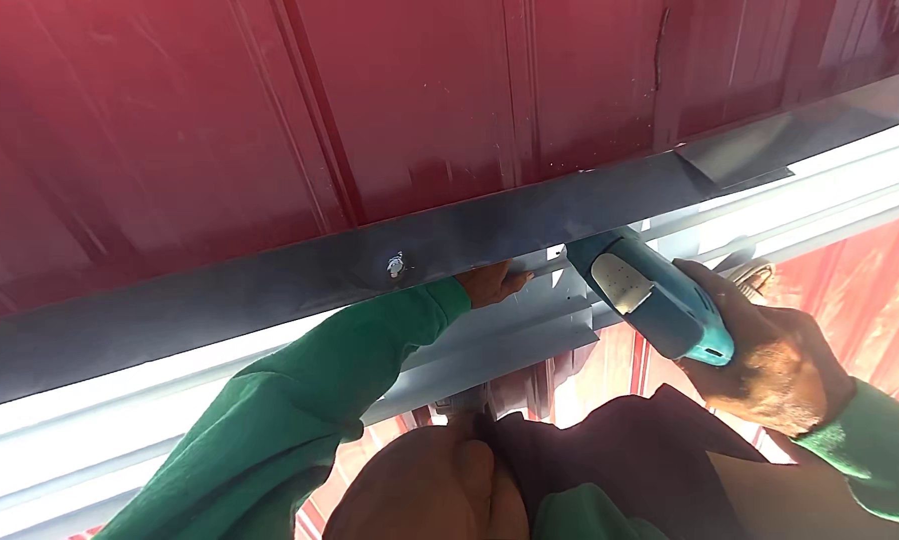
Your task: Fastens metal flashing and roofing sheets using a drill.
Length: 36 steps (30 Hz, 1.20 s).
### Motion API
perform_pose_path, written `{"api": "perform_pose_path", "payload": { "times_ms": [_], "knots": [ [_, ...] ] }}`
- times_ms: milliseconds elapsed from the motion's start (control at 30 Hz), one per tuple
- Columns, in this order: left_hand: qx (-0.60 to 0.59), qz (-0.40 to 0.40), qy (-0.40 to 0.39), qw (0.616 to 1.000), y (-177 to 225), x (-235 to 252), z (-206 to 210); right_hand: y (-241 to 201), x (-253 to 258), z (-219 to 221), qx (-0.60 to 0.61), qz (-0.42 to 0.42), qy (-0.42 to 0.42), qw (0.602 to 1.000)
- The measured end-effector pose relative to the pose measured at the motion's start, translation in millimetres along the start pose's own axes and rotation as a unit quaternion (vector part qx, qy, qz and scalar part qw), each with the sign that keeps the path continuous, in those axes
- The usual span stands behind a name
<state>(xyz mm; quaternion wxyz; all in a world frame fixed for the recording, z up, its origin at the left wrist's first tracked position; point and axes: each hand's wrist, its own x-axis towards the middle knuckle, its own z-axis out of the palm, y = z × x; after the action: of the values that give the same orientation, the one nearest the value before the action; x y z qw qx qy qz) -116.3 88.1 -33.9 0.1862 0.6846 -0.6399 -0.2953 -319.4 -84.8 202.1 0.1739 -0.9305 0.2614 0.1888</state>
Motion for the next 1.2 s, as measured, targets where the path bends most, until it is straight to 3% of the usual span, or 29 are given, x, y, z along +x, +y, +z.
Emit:
{"api": "perform_pose_path", "payload": {
  "times_ms": [233, 633, 767, 867, 1067, 1200],
  "knots": [
    [-0.024, -0.002, -0.018, 1.000, 3, 2, -9, 3, 4, -7, 0.023, 0.015, -0.015, 1.000],
    [-0.086, 0.009, -0.025, 0.996, 6, -1, -11, 12, 5, -5, -0.062, -0.092, -0.010, 0.994],
    [-0.042, 0.024, 0.031, 0.998, 4, -1, -5, 16, 4, -3, -0.079, -0.109, -0.011, 0.991],
    [-0.032, 0.000, 0.001, 0.999, 4, 0, -9, 16, 6, -5, -0.083, -0.117, -0.016, 0.990],
    [-0.019, -0.002, -0.009, 1.000, 4, 1, -10, 19, 5, -4, -0.180, -0.208, -0.037, 0.961],
    [-0.029, 0.004, -0.006, 1.000, 2, 0, -7, 19, 2, 1, -0.155, -0.184, -0.030, 0.970]
  ]
}}
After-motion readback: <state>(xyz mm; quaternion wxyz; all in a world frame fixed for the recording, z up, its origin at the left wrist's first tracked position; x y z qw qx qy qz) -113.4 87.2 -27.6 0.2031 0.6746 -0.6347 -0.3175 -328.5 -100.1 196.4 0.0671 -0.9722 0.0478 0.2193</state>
